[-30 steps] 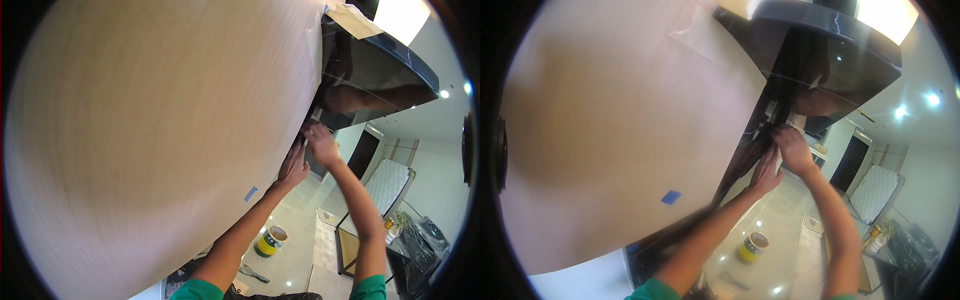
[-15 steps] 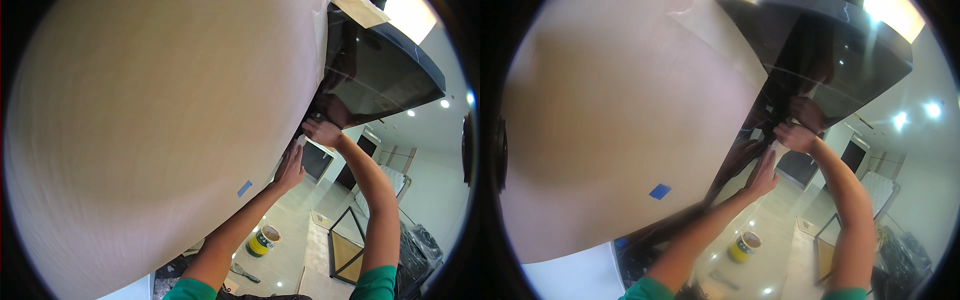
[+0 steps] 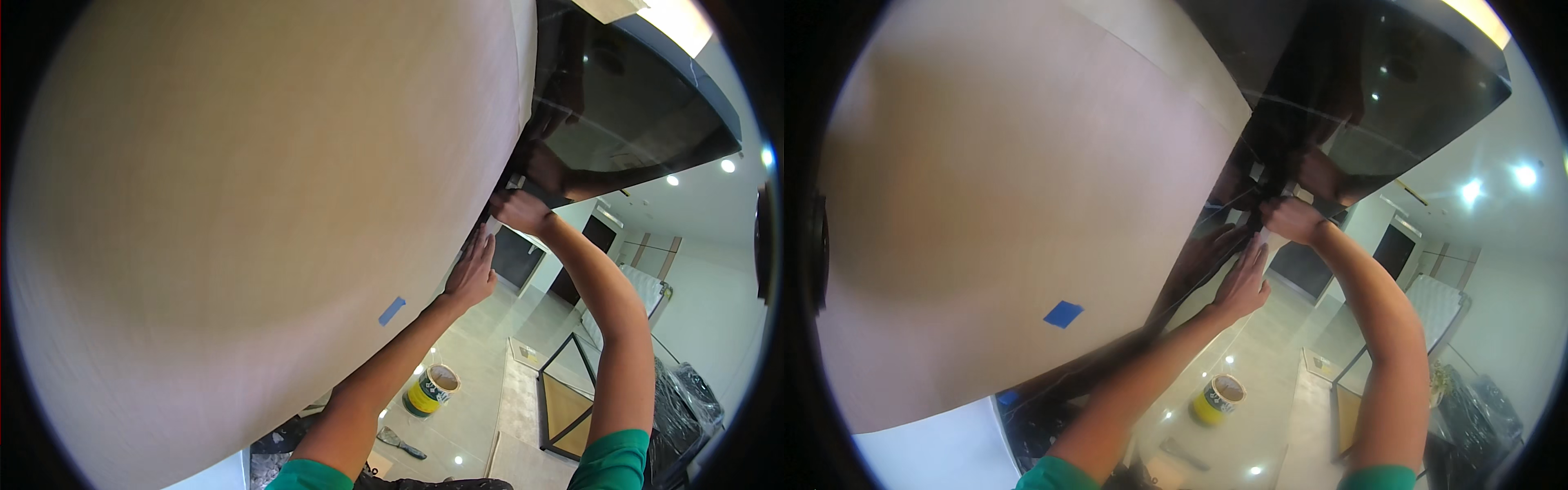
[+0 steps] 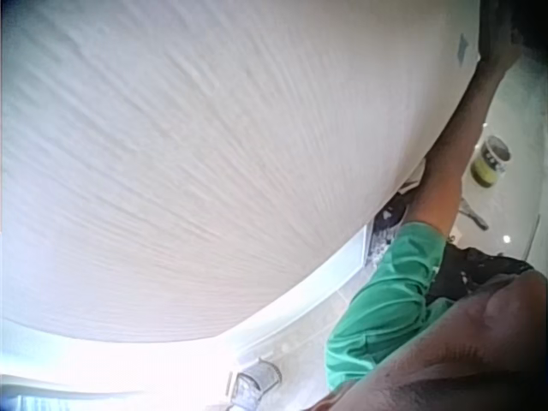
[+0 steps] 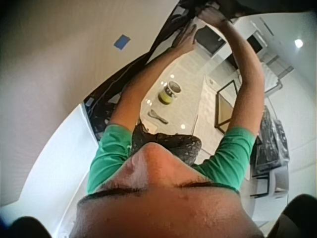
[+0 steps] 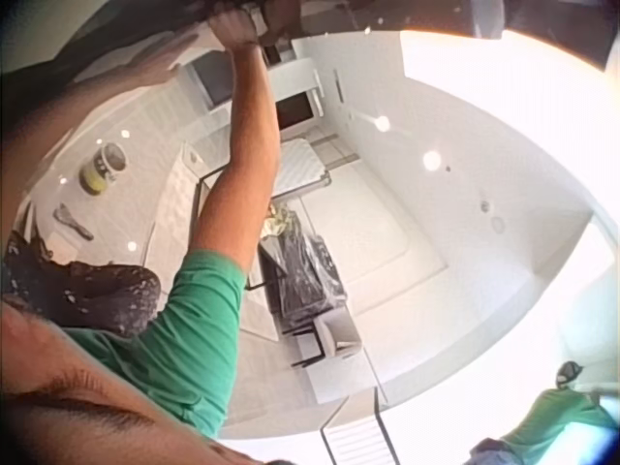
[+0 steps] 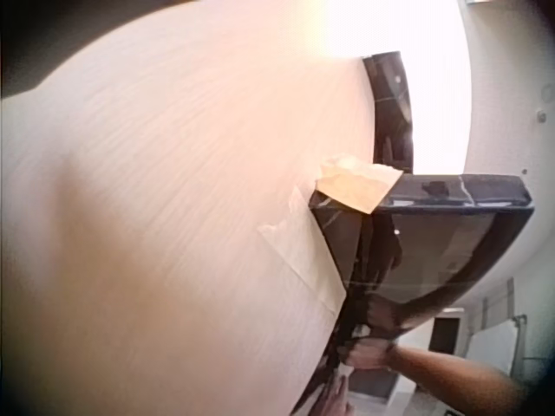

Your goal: The person applies veneer edging to the side of a cabinet using their hands and a small tool to smooth and press it into place.

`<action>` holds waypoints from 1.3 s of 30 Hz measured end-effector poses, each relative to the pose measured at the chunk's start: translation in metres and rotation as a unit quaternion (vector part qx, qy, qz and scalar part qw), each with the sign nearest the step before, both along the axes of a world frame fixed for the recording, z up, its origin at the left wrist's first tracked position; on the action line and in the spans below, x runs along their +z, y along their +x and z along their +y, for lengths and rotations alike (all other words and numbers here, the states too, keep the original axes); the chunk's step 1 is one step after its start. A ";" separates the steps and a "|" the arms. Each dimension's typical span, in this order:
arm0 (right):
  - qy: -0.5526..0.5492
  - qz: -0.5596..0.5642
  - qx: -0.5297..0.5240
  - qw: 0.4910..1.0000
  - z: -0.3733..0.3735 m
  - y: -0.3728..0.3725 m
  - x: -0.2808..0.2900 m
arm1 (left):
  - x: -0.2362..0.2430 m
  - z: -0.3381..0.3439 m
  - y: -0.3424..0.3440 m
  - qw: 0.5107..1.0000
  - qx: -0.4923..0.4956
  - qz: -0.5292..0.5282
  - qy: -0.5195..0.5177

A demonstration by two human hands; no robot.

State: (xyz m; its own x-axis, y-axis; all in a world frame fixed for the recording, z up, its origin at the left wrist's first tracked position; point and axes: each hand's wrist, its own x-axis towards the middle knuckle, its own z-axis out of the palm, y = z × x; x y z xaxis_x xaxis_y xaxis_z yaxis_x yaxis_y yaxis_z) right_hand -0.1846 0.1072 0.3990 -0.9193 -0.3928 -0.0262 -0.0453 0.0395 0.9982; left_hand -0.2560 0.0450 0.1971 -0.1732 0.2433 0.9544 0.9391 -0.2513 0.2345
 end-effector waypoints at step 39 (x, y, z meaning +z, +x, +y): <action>-0.057 0.011 0.037 0.998 0.002 -0.003 -0.004 | 0.012 -0.005 0.000 1.000 -0.011 0.002 0.018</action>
State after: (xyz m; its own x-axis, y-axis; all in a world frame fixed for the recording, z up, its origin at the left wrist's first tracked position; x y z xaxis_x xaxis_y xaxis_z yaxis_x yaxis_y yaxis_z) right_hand -0.1876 0.1089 0.3955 -0.8872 -0.4594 0.0427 -0.0298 0.1493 0.9883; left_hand -0.2560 0.0396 0.2088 -0.1634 0.2118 0.9635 0.9340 -0.2812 0.2203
